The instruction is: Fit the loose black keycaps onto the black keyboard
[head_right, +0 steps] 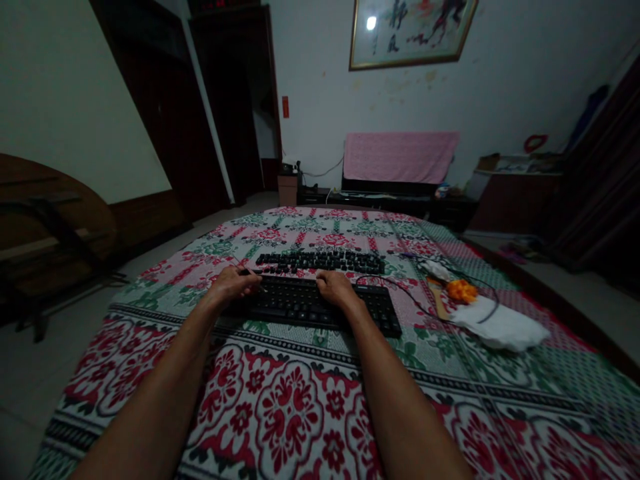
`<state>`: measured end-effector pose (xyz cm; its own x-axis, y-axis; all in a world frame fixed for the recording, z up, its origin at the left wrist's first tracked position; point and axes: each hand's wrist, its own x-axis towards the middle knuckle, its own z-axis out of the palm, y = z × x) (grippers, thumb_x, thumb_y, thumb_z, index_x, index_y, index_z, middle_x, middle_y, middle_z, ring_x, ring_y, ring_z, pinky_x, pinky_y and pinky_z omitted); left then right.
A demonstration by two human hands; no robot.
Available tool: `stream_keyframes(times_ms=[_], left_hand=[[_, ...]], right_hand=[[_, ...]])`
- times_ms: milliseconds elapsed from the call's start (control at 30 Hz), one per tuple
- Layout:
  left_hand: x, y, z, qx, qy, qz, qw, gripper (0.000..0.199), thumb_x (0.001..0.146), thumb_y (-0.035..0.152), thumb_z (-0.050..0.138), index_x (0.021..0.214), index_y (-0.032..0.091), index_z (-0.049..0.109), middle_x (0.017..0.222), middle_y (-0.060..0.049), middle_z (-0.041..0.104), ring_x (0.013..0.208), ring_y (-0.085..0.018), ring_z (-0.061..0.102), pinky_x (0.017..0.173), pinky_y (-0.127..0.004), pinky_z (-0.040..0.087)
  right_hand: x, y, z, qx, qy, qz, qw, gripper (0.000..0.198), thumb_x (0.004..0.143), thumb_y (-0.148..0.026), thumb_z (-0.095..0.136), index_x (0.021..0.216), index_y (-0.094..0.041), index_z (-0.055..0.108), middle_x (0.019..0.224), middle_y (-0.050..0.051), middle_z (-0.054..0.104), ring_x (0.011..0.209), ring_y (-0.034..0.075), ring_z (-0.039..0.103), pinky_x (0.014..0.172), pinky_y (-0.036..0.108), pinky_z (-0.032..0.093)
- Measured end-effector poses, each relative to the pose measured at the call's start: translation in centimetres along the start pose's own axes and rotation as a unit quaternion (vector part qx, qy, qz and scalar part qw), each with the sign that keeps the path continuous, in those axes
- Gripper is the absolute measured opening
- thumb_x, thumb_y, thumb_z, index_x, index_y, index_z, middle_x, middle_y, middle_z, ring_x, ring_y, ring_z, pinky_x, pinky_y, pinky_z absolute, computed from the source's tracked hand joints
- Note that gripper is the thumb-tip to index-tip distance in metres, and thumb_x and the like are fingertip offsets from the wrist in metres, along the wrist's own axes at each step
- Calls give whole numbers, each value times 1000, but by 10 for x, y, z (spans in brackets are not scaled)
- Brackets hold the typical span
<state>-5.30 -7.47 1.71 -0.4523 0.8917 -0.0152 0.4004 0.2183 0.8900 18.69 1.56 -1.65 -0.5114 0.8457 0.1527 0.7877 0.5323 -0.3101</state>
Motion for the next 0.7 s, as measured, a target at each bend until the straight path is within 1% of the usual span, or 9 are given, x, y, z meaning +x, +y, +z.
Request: stream_keyframes(times_ms=[33, 67, 133, 200, 300, 367, 500, 600, 700], left_hand=[[1, -1, -2, 2, -13, -4, 1000, 9, 58, 23, 66, 61, 15, 63, 47, 1, 59, 41, -11, 51, 40, -20, 36], [1, -1, -4, 4, -14, -10, 1000, 8, 58, 23, 66, 60, 15, 62, 47, 1, 58, 41, -10, 50, 40, -19, 36], [2, -3, -8, 10, -3, -22, 1000, 9, 59, 23, 66, 62, 15, 62, 47, 1, 58, 42, -11, 51, 39, -19, 36], [3, -4, -10, 6, -6, -35, 999, 11, 59, 23, 65, 66, 15, 62, 48, 1, 59, 43, -11, 52, 39, -19, 37], [5, -7, -11, -5, -28, -44, 999, 14, 60, 24, 65, 70, 15, 63, 52, 1, 61, 45, -11, 54, 41, -19, 38], [7, -8, -10, -4, -42, -40, 998, 13, 61, 24, 65, 71, 15, 62, 52, 1, 60, 46, -11, 55, 42, -18, 38], [9, -10, -9, 5, -53, -42, 998, 12, 64, 23, 63, 71, 14, 60, 52, 1, 59, 46, -10, 54, 44, -19, 39], [8, -9, -8, 0, -61, -43, 997, 10, 65, 22, 63, 70, 14, 59, 52, 1, 59, 45, -9, 53, 45, -19, 39], [7, -7, -7, 2, -83, -26, 996, 9, 65, 23, 61, 67, 15, 58, 51, 2, 57, 44, -9, 51, 44, -19, 37]], right_hand=[[0, 3, -1, -3, -5, -2, 1000, 29, 86, -23, 43, 100, -19, 68, 102, 6, 70, 95, 18, 62, 78, 21, 40], [-1, 6, -1, -5, -9, -5, 1000, 28, 86, -23, 44, 99, -19, 69, 100, 6, 70, 94, 18, 62, 77, 21, 40], [-1, 10, -1, 1, -9, -10, 1000, 27, 84, -22, 46, 98, -19, 69, 99, 5, 71, 93, 18, 63, 78, 21, 40], [0, 14, 0, 19, -3, -8, 1000, 27, 84, -24, 47, 100, -20, 69, 101, 4, 70, 94, 17, 62, 79, 21, 41], [3, 16, 3, 34, -8, -7, 999, 27, 85, -26, 47, 100, -22, 69, 103, 3, 70, 94, 17, 62, 80, 21, 41], [6, 16, 5, 27, -10, 1, 1000, 27, 85, -28, 46, 97, -23, 70, 100, 3, 71, 93, 17, 63, 78, 21, 41], [9, 14, 7, 11, -6, 45, 999, 28, 86, -32, 45, 92, -24, 72, 92, 2, 72, 88, 17, 64, 70, 21, 40], [9, 8, 6, 9, -7, 82, 997, 30, 86, -34, 45, 87, -22, 73, 87, 3, 72, 84, 17, 64, 65, 22, 38], [7, -2, 5, 9, 6, 109, 994, 31, 86, -35, 44, 89, -22, 73, 89, 5, 72, 85, 19, 64, 65, 23, 38]])
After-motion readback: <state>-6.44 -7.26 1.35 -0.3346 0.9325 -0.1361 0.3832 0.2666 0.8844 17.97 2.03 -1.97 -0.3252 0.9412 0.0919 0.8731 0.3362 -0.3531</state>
